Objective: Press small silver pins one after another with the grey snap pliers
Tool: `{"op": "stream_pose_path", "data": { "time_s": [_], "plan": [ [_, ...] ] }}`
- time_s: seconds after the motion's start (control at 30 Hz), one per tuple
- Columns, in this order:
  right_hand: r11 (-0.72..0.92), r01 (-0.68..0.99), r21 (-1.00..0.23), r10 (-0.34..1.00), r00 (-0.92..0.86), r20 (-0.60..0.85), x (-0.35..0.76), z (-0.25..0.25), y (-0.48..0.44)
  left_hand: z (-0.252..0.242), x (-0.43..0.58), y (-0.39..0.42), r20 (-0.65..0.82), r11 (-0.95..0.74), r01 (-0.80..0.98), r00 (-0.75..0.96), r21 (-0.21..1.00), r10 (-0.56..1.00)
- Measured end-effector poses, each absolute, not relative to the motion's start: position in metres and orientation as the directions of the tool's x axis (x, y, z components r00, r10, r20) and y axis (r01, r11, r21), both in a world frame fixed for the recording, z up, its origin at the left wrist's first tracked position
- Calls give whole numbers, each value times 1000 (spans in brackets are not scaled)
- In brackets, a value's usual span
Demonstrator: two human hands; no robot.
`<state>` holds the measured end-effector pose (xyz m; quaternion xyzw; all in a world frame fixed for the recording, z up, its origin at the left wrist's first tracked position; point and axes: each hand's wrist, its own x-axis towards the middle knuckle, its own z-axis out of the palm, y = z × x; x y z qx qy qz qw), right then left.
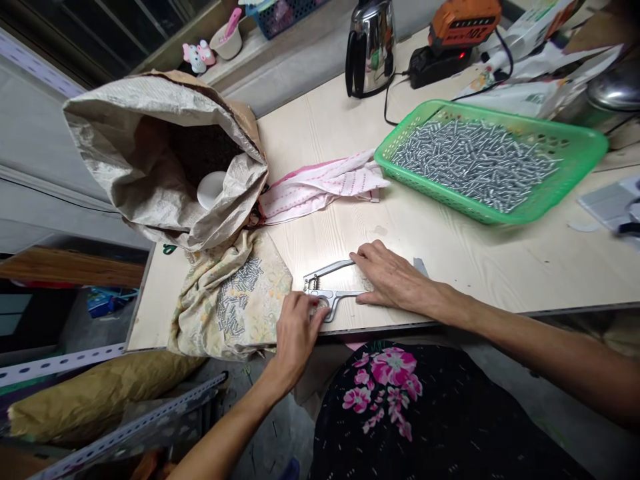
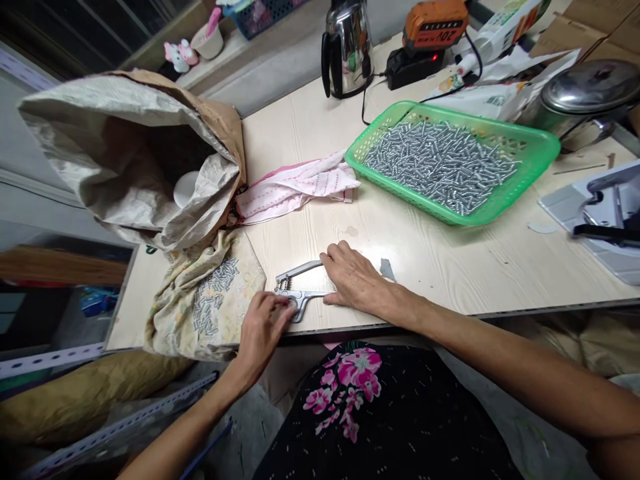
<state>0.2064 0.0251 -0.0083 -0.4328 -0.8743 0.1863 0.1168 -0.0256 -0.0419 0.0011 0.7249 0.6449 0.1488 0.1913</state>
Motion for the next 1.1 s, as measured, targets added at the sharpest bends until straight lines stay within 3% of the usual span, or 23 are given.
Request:
{"op": "stream_pose_path", "data": {
  "time_s": [0.1,0.23,0.4,0.63,0.93,1.1],
  "plan": [
    [562,697,-446,789,-613,36,207,-4,24,-2,-7,-27,76,-429,829,432,359,899],
    [562,688,-460,771,-637,-11,214,0,21,-7,6,1,-3,-601,736,633,313,774],
    [577,669,-470,769,-639,34,219,0,17,-3,9,18,-108,-585,737,648,340,754],
    [566,701,-434,792,-608,51,216,-16,23,-4,20,23,-111,-551,765,612,333,783],
    [601,621,-503,726,-687,18,224,-30,49,0,25,33,-168,-550,770,619,323,767],
    [606,647,-463,724,-689,-17,218,-25,52,-5,29,34,-140,-555,784,605,280,784]
  ]
}}
